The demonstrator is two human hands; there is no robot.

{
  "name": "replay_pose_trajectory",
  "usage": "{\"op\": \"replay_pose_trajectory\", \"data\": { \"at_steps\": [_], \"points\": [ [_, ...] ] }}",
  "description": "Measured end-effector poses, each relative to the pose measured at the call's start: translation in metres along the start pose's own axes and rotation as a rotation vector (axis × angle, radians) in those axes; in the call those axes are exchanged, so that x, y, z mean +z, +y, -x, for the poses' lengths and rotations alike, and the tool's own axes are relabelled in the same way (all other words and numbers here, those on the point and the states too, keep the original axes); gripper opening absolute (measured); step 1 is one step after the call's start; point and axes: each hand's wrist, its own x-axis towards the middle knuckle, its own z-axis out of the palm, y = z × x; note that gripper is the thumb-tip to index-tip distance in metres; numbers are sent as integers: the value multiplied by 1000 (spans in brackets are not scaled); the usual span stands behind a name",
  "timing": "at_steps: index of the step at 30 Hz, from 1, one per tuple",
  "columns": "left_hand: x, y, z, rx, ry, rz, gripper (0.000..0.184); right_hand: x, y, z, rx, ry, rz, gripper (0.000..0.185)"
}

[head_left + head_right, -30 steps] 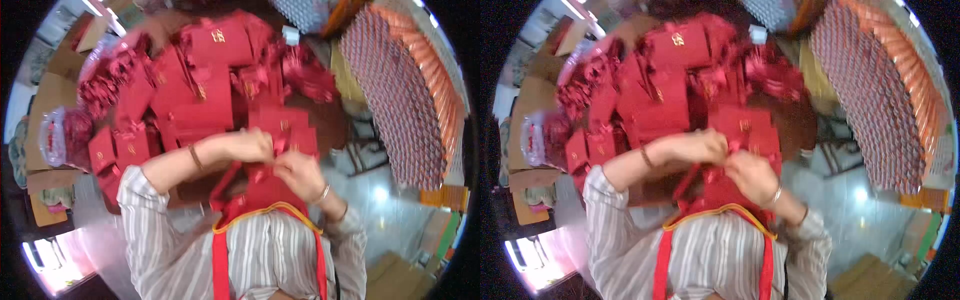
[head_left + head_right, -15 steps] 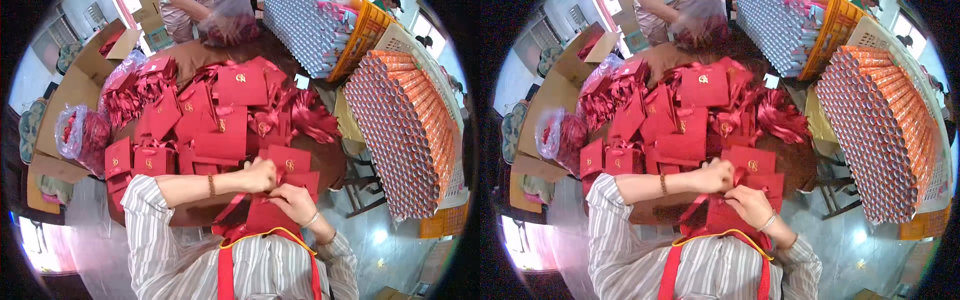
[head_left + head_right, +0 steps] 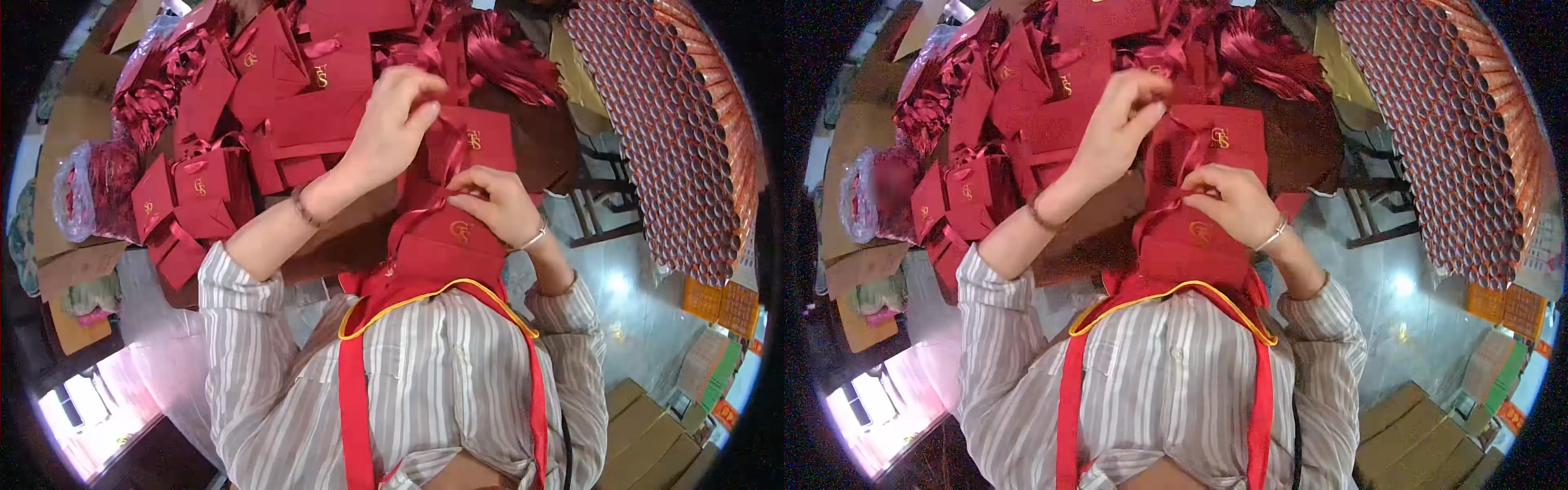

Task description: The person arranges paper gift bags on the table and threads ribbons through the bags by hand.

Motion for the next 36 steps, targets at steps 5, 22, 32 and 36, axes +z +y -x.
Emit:
{"op": "replay_pose_trajectory", "data": {
  "at_steps": [5,22,32,36],
  "points": [
    [1,10,33,73,-110,-140,23,1,4,-5,1,-4,-16,17],
    [3,-13,55,-419,-591,349,10,-34,27,44,-104,82,352,24],
    [19,-3,77,-348,-370,258,25,-11,41,68,159,197,-138,12],
    [11,7,113,-475,-289,307,55,-12,32,70,208,224,-124,13]
  ]
}}
